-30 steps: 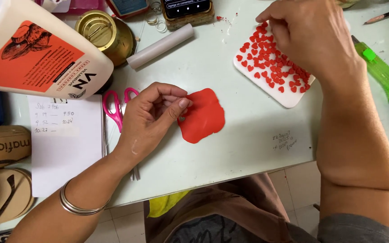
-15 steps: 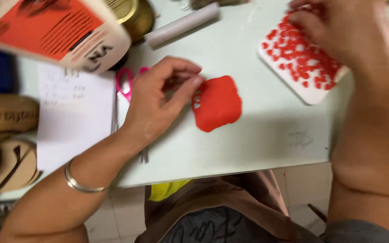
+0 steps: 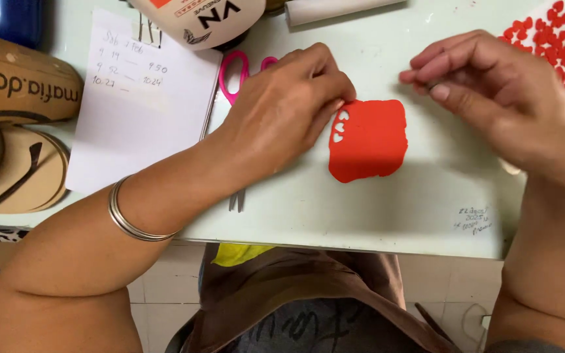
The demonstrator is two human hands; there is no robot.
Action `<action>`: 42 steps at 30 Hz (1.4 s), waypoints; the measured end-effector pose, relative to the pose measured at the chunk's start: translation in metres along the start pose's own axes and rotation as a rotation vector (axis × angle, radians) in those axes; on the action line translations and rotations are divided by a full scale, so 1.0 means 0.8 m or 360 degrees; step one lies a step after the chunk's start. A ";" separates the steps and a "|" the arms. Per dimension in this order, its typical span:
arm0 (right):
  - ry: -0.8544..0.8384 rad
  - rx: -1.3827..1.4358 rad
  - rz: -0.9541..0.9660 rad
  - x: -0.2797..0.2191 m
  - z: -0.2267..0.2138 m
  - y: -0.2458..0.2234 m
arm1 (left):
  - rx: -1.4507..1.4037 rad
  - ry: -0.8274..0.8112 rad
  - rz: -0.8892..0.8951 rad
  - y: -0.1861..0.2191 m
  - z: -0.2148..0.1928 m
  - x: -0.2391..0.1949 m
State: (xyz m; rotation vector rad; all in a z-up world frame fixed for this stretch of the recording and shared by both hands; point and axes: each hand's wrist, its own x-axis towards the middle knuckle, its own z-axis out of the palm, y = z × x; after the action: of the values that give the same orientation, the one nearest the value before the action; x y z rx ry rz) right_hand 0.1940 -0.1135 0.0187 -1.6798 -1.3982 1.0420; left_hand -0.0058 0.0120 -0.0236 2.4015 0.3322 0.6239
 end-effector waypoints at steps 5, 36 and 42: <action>0.0158 -0.0582 -0.0304 0.001 0.033 -0.017 | 0.0277 -0.0130 0.0034 -0.003 0.004 -0.001; 0.0098 -0.1062 -0.0823 0.009 0.061 0.003 | 0.0796 0.0034 0.0215 -0.015 0.025 -0.008; 0.0128 -0.1077 -0.0837 0.008 0.062 0.010 | 0.0757 0.0000 0.0208 -0.014 0.024 -0.009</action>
State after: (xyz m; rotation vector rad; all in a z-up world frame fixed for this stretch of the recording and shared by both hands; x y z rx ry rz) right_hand 0.1535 -0.1073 -0.0107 -1.6051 -2.1307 0.2023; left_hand -0.0029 0.0083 -0.0468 2.8968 0.3568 0.6611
